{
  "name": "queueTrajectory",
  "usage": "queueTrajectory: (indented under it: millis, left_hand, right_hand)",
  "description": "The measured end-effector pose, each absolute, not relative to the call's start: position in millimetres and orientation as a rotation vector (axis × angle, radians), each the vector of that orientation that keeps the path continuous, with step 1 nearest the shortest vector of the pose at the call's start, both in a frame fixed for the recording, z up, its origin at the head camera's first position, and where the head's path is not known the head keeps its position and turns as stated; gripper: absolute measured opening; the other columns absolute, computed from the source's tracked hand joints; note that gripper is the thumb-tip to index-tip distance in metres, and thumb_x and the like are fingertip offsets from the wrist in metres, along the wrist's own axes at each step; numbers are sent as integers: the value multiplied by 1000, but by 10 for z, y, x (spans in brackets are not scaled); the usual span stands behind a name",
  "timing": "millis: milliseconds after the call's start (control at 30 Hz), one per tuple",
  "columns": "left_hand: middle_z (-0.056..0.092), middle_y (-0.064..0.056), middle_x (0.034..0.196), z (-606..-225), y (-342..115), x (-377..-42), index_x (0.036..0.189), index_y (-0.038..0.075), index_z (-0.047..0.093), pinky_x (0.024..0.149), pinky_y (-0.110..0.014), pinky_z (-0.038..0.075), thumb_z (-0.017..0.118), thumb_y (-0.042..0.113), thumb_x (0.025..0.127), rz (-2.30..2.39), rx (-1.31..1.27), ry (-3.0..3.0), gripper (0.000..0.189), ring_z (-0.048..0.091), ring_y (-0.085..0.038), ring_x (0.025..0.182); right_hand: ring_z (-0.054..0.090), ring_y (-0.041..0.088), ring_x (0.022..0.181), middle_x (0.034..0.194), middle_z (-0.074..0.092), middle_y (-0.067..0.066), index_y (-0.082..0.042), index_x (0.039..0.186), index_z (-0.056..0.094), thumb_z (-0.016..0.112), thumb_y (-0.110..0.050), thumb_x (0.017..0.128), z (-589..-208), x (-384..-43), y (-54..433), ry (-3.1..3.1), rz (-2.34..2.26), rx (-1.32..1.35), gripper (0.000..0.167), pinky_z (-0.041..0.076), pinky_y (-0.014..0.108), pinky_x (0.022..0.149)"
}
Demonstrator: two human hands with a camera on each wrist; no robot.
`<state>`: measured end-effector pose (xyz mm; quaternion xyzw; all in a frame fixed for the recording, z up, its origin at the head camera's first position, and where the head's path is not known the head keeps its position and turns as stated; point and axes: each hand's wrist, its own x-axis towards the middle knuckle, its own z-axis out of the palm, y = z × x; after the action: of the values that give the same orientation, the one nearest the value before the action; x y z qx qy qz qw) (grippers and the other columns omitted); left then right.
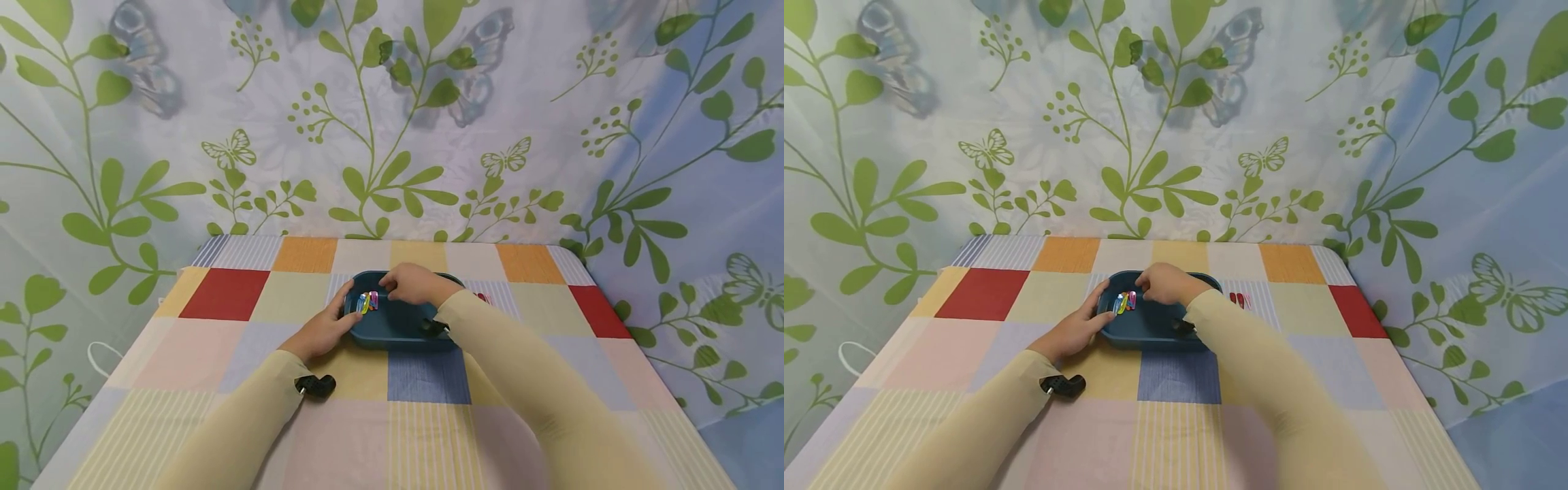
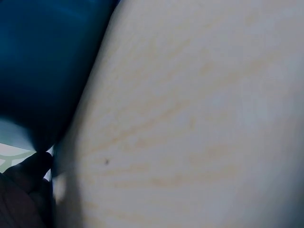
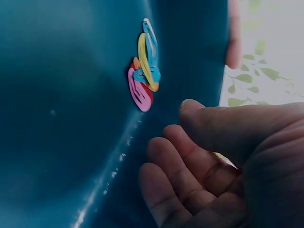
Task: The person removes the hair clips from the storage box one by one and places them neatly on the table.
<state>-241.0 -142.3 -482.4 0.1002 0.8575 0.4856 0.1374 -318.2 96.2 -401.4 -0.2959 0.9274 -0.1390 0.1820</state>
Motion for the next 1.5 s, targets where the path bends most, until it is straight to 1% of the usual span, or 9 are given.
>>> queueTrajectory:
  millis: [233, 300, 433, 567, 833, 933, 1033, 1267, 1500]
  left_hand:
    - [30, -14, 172, -4852, -1422, -2426, 166, 51, 8, 127, -65, 22, 55, 49, 107, 1397, 295, 2487, 75, 31, -37, 158]
    - [30, -14, 172, -4855, -1419, -2426, 166, 51, 9, 127, -65, 22, 55, 49, 107, 1405, 293, 2483, 75, 32, -38, 158]
    - [30, -16, 172, -4866, -1412, -2424, 166, 51, 9, 126, -66, 23, 55, 48, 107, 1411, 296, 2480, 76, 33, -38, 157]
    - [30, -16, 172, -4873, -1407, -2420, 165, 53, 8, 126, -66, 23, 54, 49, 106, 1411, 292, 2476, 75, 33, -38, 157]
    - [28, -18, 172, -4824, -1401, -2438, 166, 52, 6, 127, -65, 23, 54, 48, 107, 1398, 311, 2479, 76, 31, -39, 158]
    - [28, -18, 172, -4809, -1407, -2440, 165, 53, 6, 127, -64, 23, 54, 49, 107, 1392, 298, 2485, 76, 32, -38, 158]
    - [27, -17, 173, -4815, -1424, -2437, 165, 55, 7, 127, -65, 21, 54, 52, 106, 1390, 282, 2482, 76, 30, -38, 159]
    - [25, -17, 174, -4855, -1449, -2450, 166, 52, 6, 127, -65, 21, 54, 48, 107, 1400, 289, 2482, 76, 27, -38, 160]
    - [26, -16, 173, -4861, -1438, -2459, 165, 53, 6, 127, -65, 21, 54, 49, 106, 1397, 285, 2481, 76, 30, -38, 159]
  right_hand:
    - [68, 25, 126, 133, 73, 10, -8, 146, 63, 68, -13, 103, -4133, -3257, 912, 2581, -369, -815, 44, 54, 39, 107]
    - [69, 24, 122, 131, 74, 10, -8, 147, 62, 68, -13, 102, -4167, -3280, 909, 2563, -356, -827, 46, 55, 38, 105]
    - [72, 19, 106, 121, 77, 9, -8, 148, 61, 70, -14, 101, -4244, -3325, 896, 2534, -322, -873, 48, 57, 35, 96]
    - [67, 11, 90, 109, 78, 4, -10, 149, 61, 71, -17, 101, -4332, -3368, 879, 2517, -309, -898, 49, 55, 30, 85]
    - [58, 9, 72, 88, 72, -3, -14, 149, 62, 73, -21, 100, -4409, -3414, 943, 2485, -370, -900, 50, 47, 25, 69]
    - [55, 9, 68, 83, 70, -4, -14, 147, 63, 73, -23, 100, -4407, -3419, 979, 2472, -410, -890, 49, 45, 24, 66]
    - [56, 9, 69, 84, 71, -3, -12, 145, 65, 73, -25, 100, -4395, -3400, 977, 2464, -441, -874, 48, 45, 24, 68]
    - [63, 11, 83, 102, 75, 0, -12, 139, 68, 74, -32, 100, -4403, -3381, 960, 2482, -500, -856, 44, 53, 28, 78]
    - [62, 11, 79, 96, 75, 1, -9, 141, 67, 76, -31, 98, -4423, -3382, 955, 2503, -483, -876, 49, 50, 26, 74]
